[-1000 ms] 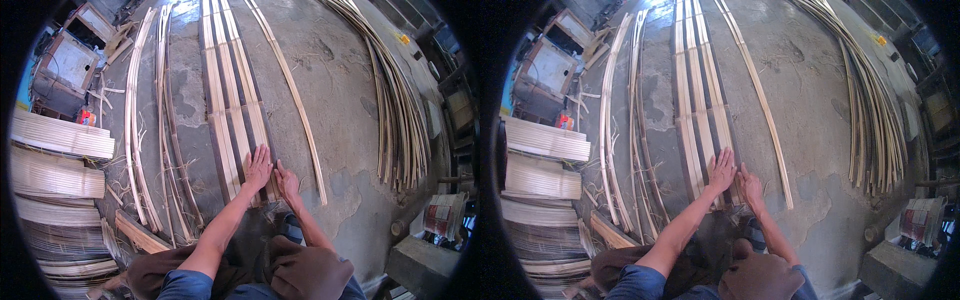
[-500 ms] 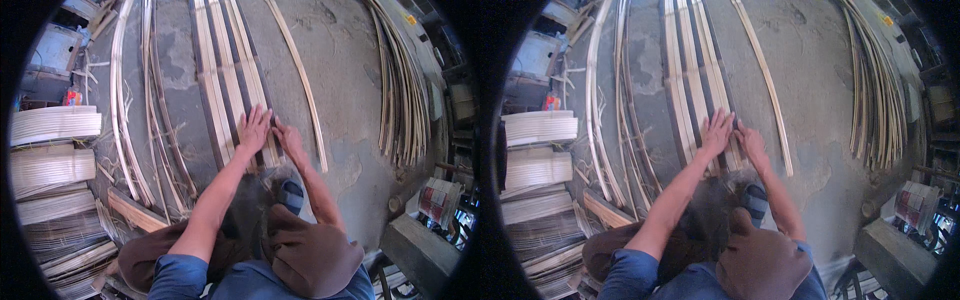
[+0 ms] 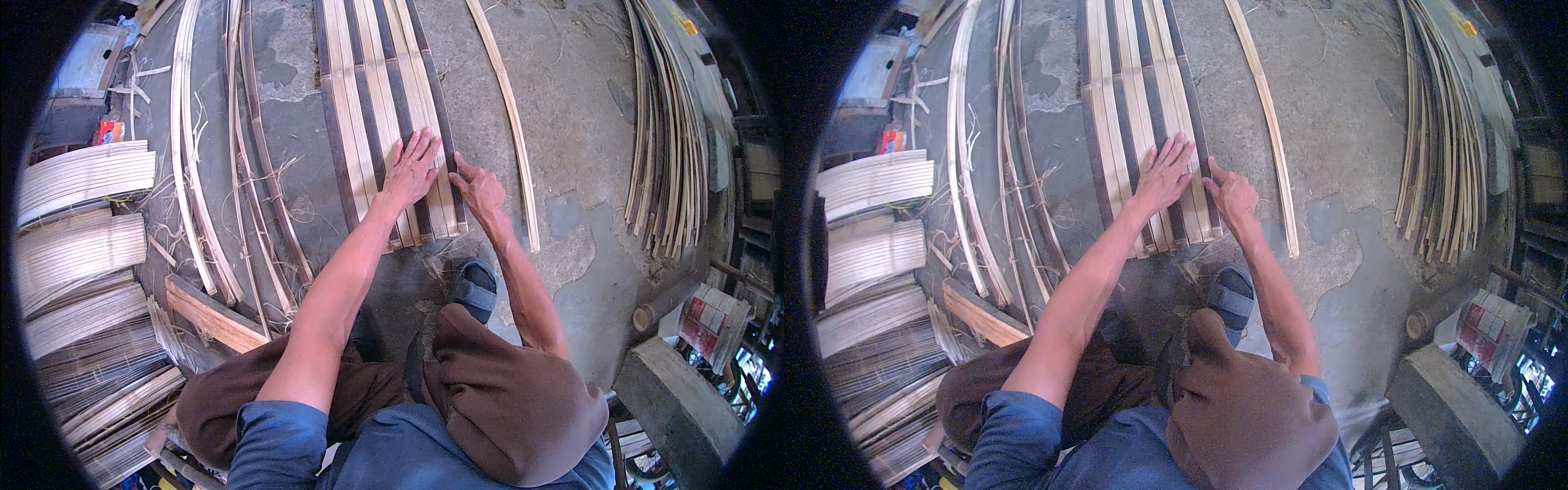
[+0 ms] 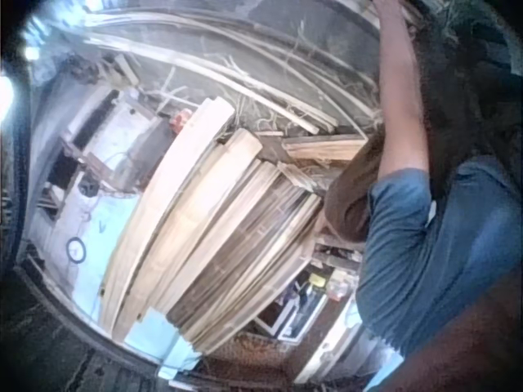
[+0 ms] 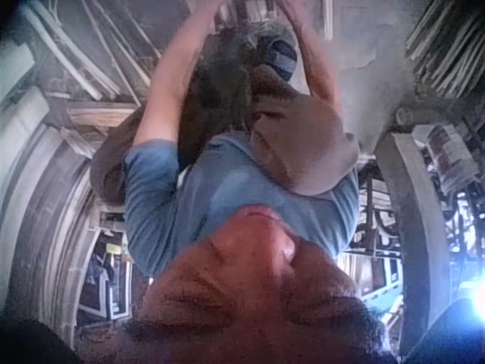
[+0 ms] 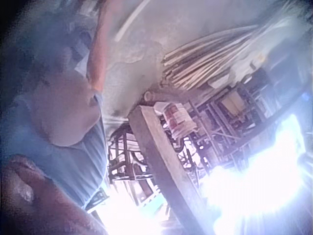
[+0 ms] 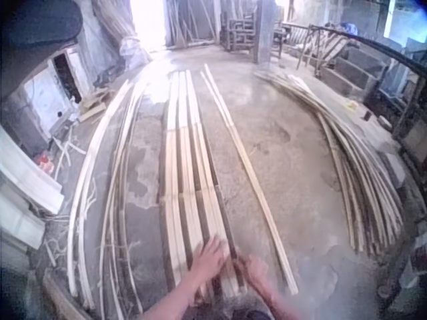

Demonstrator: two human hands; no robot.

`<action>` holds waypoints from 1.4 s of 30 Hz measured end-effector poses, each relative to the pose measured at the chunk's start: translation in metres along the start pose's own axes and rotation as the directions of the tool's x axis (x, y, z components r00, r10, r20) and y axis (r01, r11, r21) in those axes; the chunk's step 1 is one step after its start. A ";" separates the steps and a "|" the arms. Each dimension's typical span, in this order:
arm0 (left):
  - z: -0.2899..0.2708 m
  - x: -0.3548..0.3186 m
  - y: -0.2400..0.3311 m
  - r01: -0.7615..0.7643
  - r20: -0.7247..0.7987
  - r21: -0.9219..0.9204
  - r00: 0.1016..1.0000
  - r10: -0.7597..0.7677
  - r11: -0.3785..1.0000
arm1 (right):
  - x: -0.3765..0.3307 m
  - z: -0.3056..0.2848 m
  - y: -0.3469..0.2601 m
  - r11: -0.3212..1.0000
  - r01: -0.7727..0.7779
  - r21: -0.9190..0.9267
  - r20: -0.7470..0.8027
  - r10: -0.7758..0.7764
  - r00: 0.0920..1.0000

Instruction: The person sits on the floor and repeatedly picks up thin wooden strips, inspects them, and places them into a growing stack. The person handles the strips one at a time, aligning them carefully.

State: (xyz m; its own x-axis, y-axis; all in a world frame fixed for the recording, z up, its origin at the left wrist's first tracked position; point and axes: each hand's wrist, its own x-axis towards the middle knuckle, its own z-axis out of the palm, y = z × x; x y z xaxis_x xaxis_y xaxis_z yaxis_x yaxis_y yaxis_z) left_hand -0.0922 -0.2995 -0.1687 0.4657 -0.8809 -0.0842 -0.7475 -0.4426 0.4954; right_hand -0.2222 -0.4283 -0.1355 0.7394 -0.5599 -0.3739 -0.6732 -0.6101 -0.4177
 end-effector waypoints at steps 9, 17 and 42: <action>-0.001 0.000 0.010 -0.009 0.045 0.135 0.999 0.003 0.991 | -0.002 0.001 0.008 0.997 0.046 0.068 -0.010 -0.045 0.999; 0.001 0.000 0.012 -0.028 0.027 0.156 0.999 0.024 0.987 | -0.008 0.006 0.007 0.994 0.086 0.066 -0.080 -0.081 0.994; 0.015 -0.008 0.037 0.052 -0.044 0.216 0.998 -0.044 0.975 | -0.029 0.000 0.048 0.999 -0.020 -0.035 -0.503 -0.001 0.864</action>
State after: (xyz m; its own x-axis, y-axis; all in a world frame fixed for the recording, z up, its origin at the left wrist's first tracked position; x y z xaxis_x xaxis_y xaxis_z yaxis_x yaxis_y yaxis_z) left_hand -0.1310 -0.3114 -0.1630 0.5181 -0.8526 -0.0679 -0.8069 -0.5136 0.2917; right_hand -0.2762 -0.4409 -0.1449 0.6364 -0.7656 0.0939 -0.6877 -0.6183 -0.3805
